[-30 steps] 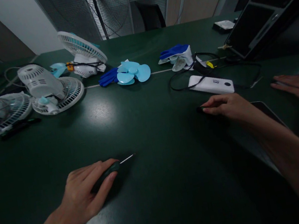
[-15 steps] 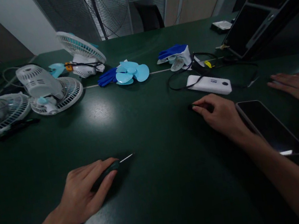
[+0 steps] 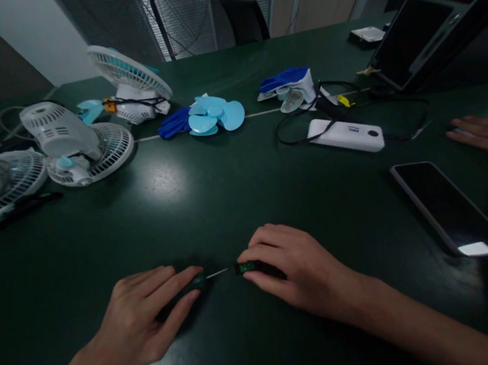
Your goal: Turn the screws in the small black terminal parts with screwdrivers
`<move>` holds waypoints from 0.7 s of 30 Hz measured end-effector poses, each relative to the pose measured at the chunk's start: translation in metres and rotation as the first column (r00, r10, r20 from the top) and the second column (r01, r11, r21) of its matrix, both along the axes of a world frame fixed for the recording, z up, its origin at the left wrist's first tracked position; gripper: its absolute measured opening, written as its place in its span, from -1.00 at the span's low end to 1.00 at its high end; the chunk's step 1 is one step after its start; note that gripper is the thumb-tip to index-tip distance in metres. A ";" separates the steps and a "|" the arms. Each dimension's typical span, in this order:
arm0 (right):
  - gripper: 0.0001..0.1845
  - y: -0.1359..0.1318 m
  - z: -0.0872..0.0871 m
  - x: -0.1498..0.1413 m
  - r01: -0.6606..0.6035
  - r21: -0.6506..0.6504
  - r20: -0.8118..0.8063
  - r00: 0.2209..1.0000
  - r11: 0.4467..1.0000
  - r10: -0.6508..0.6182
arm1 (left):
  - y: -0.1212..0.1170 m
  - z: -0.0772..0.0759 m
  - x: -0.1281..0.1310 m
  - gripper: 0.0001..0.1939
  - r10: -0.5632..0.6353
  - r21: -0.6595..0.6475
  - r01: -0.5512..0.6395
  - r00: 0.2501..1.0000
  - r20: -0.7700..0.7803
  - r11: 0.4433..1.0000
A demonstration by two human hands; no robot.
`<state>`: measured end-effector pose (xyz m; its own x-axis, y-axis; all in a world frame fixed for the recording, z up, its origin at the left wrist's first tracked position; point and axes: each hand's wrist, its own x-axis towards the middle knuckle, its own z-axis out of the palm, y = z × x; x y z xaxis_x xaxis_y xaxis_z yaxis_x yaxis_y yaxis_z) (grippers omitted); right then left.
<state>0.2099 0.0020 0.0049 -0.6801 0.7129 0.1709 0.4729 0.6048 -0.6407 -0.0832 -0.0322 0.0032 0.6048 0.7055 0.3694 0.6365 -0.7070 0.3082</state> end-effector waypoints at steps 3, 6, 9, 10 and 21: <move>-0.70 0.000 -0.004 -0.003 -0.035 0.040 0.050 0.998 0.999 0.033 | 0.000 -0.001 0.000 -0.75 -0.032 -0.023 0.032 0.999 -0.012 0.999; -0.72 0.000 -0.005 -0.003 -0.035 0.040 0.065 0.997 0.999 0.032 | 0.000 -0.002 0.000 -0.76 -0.054 -0.030 0.054 0.998 -0.014 0.998; -0.73 0.000 -0.005 -0.003 -0.027 0.033 0.060 0.998 0.999 0.025 | 0.000 -0.002 0.001 -0.74 -0.070 -0.038 0.069 0.997 -0.024 0.997; -0.74 0.000 -0.006 -0.003 -0.026 0.033 0.058 0.998 0.999 0.024 | 0.000 -0.001 0.001 -0.74 -0.074 -0.035 0.073 0.997 -0.022 0.997; -0.75 -0.003 -0.003 -0.005 -0.037 0.009 0.061 0.997 0.999 0.037 | 0.001 -0.001 0.002 -0.73 -0.087 -0.064 0.085 0.996 -0.033 0.994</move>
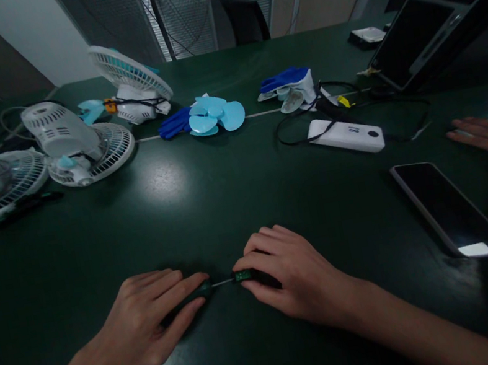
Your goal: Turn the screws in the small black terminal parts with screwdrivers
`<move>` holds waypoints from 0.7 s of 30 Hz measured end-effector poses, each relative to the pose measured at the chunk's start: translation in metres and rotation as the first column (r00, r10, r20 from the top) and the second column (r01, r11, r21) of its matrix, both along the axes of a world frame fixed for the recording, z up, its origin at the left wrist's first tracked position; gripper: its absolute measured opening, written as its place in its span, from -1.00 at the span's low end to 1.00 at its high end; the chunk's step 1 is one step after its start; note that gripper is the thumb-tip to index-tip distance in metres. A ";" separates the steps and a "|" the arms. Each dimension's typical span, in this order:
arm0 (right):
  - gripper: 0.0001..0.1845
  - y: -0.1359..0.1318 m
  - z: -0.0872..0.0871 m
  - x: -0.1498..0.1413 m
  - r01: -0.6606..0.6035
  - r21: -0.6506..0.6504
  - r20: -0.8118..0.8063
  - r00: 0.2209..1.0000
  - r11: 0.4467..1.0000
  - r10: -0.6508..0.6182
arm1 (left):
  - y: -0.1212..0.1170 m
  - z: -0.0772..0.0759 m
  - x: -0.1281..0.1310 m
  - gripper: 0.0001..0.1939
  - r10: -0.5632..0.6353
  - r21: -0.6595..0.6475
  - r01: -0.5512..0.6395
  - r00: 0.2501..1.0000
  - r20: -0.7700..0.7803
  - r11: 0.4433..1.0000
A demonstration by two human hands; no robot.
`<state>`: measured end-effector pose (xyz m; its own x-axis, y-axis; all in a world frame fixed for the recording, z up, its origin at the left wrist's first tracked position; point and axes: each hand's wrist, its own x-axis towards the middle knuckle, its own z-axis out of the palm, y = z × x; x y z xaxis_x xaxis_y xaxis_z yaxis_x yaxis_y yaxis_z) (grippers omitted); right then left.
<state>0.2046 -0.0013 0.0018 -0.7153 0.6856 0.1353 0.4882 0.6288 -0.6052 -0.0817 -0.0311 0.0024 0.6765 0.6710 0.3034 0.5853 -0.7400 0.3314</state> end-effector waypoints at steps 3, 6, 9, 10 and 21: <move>-0.75 -0.001 0.001 -0.001 -0.004 -0.005 0.000 1.000 1.000 0.004 | 0.001 0.001 0.001 -0.73 -0.018 -0.019 0.018 1.000 -0.008 1.000; -0.76 -0.002 0.000 -0.001 -0.003 -0.011 0.002 1.000 1.000 0.003 | -0.001 0.001 0.000 -0.72 -0.036 0.008 0.036 0.999 -0.014 0.999; -0.76 -0.001 0.000 -0.001 -0.007 -0.027 0.014 1.000 1.000 0.007 | -0.004 0.001 -0.006 -0.68 0.032 0.123 -0.042 0.996 0.080 0.992; -0.76 -0.001 0.000 -0.001 -0.007 -0.031 0.016 1.000 1.000 0.008 | -0.005 0.001 -0.007 -0.68 0.083 0.153 -0.101 0.989 0.120 0.983; -0.77 -0.001 -0.002 -0.001 -0.002 -0.022 0.001 1.000 1.000 0.002 | -0.004 0.001 -0.006 -0.70 0.066 0.158 -0.084 0.991 0.116 0.984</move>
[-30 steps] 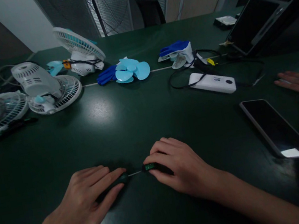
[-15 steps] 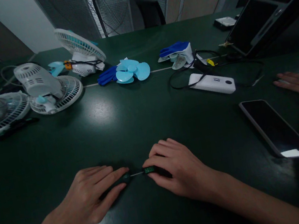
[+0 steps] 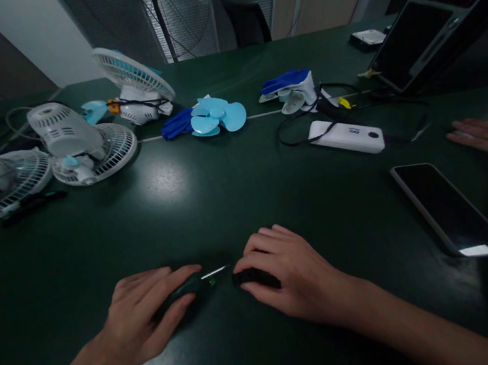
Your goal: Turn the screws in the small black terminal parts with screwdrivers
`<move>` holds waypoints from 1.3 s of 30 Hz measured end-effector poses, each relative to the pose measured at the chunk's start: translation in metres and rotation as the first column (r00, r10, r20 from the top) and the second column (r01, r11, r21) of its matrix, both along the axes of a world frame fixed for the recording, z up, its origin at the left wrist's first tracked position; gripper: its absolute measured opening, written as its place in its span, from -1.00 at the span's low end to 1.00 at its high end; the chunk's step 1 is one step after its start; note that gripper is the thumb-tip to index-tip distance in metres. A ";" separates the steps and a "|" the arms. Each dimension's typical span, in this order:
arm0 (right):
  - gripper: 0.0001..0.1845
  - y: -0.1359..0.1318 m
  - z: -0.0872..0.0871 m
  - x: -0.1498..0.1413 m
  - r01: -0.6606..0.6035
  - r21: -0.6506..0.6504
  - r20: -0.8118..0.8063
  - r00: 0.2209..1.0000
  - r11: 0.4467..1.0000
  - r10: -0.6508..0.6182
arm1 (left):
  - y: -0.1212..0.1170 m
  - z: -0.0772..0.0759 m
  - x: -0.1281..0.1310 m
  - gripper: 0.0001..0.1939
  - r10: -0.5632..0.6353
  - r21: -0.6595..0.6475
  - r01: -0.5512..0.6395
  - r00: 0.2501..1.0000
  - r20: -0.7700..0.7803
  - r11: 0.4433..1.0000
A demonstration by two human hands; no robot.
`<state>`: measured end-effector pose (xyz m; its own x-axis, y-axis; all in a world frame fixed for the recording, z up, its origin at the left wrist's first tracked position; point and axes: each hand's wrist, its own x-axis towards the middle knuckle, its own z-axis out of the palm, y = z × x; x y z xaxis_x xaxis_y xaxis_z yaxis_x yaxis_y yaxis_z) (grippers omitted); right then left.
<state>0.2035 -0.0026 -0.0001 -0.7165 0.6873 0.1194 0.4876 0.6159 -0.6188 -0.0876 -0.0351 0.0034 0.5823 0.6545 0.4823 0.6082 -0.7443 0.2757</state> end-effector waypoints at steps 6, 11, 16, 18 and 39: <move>-0.70 -0.002 0.002 -0.001 -0.008 0.043 0.041 0.999 0.999 0.006 | 0.001 0.002 0.003 -0.73 0.045 -0.048 -0.042 0.997 0.062 0.998; -0.38 -0.010 0.009 -0.011 -0.163 0.156 0.141 0.980 0.974 0.142 | 0.003 0.003 0.004 -0.75 0.114 -0.068 -0.107 0.987 0.111 0.992; -0.32 -0.011 0.010 -0.014 -0.224 0.160 0.215 0.958 0.961 0.188 | 0.001 0.001 0.002 -0.74 0.104 -0.062 -0.099 0.990 0.097 0.993; -0.31 -0.005 0.009 -0.010 -0.192 0.178 0.241 0.959 0.965 0.147 | 0.001 0.000 0.002 -0.74 0.106 -0.069 -0.100 0.990 0.092 0.993; -0.55 0.093 -0.018 0.141 0.459 0.481 0.142 0.800 0.747 -0.583 | 0.002 0.001 0.001 -0.74 0.097 -0.079 -0.089 0.990 0.107 0.993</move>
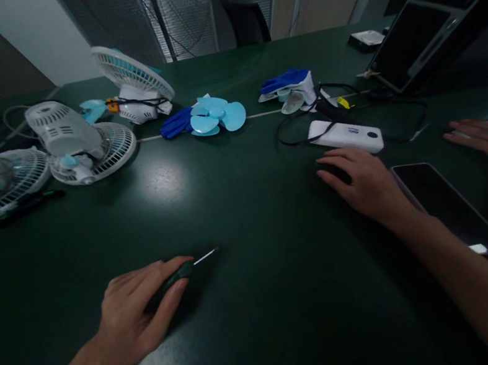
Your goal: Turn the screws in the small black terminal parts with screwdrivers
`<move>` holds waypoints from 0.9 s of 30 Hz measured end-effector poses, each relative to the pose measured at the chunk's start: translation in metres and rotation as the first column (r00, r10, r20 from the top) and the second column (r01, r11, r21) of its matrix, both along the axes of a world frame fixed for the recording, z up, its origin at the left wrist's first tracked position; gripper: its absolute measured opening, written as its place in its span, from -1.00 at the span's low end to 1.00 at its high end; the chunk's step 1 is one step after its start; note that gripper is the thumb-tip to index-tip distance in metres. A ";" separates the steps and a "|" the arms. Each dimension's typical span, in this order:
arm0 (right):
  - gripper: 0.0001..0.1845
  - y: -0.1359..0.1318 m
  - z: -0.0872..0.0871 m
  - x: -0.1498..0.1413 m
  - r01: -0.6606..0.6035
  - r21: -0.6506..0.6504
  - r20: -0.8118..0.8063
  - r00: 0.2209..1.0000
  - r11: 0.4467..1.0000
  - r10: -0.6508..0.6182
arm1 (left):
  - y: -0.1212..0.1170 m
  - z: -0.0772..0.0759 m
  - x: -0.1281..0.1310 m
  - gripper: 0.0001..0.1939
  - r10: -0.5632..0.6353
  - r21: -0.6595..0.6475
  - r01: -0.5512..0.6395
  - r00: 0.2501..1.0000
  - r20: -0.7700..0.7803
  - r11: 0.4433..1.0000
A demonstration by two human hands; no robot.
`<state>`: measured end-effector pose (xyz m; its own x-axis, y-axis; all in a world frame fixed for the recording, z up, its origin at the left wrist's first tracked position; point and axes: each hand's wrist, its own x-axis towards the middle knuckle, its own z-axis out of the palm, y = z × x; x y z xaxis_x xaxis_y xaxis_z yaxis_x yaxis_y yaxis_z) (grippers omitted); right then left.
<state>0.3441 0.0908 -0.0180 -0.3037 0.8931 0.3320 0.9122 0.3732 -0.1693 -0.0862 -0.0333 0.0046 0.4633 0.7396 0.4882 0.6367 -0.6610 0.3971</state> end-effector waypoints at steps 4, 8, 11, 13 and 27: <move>-0.63 -0.002 0.002 -0.007 0.011 0.071 -0.073 0.997 0.997 -0.006 | 0.000 0.000 0.000 -0.74 0.010 0.014 -0.010 1.000 -0.005 1.000; -0.55 -0.001 -0.001 -0.006 0.076 0.094 -0.043 0.996 0.993 -0.072 | -0.001 0.001 0.000 -0.74 0.004 0.014 -0.004 1.000 -0.004 1.000; -0.56 -0.001 -0.002 -0.004 0.092 0.100 -0.022 0.996 0.991 -0.090 | -0.001 0.001 0.000 -0.75 0.013 0.020 -0.012 1.000 -0.013 1.000; -0.59 -0.001 -0.002 -0.004 0.096 0.116 -0.038 0.995 0.989 -0.092 | -0.001 0.001 0.000 -0.74 0.016 0.024 -0.016 1.000 -0.011 1.000; -0.71 -0.007 0.007 -0.011 0.330 0.257 -0.169 0.941 0.908 -0.293 | -0.002 0.002 -0.001 -0.75 -0.003 0.012 0.003 1.000 -0.009 1.000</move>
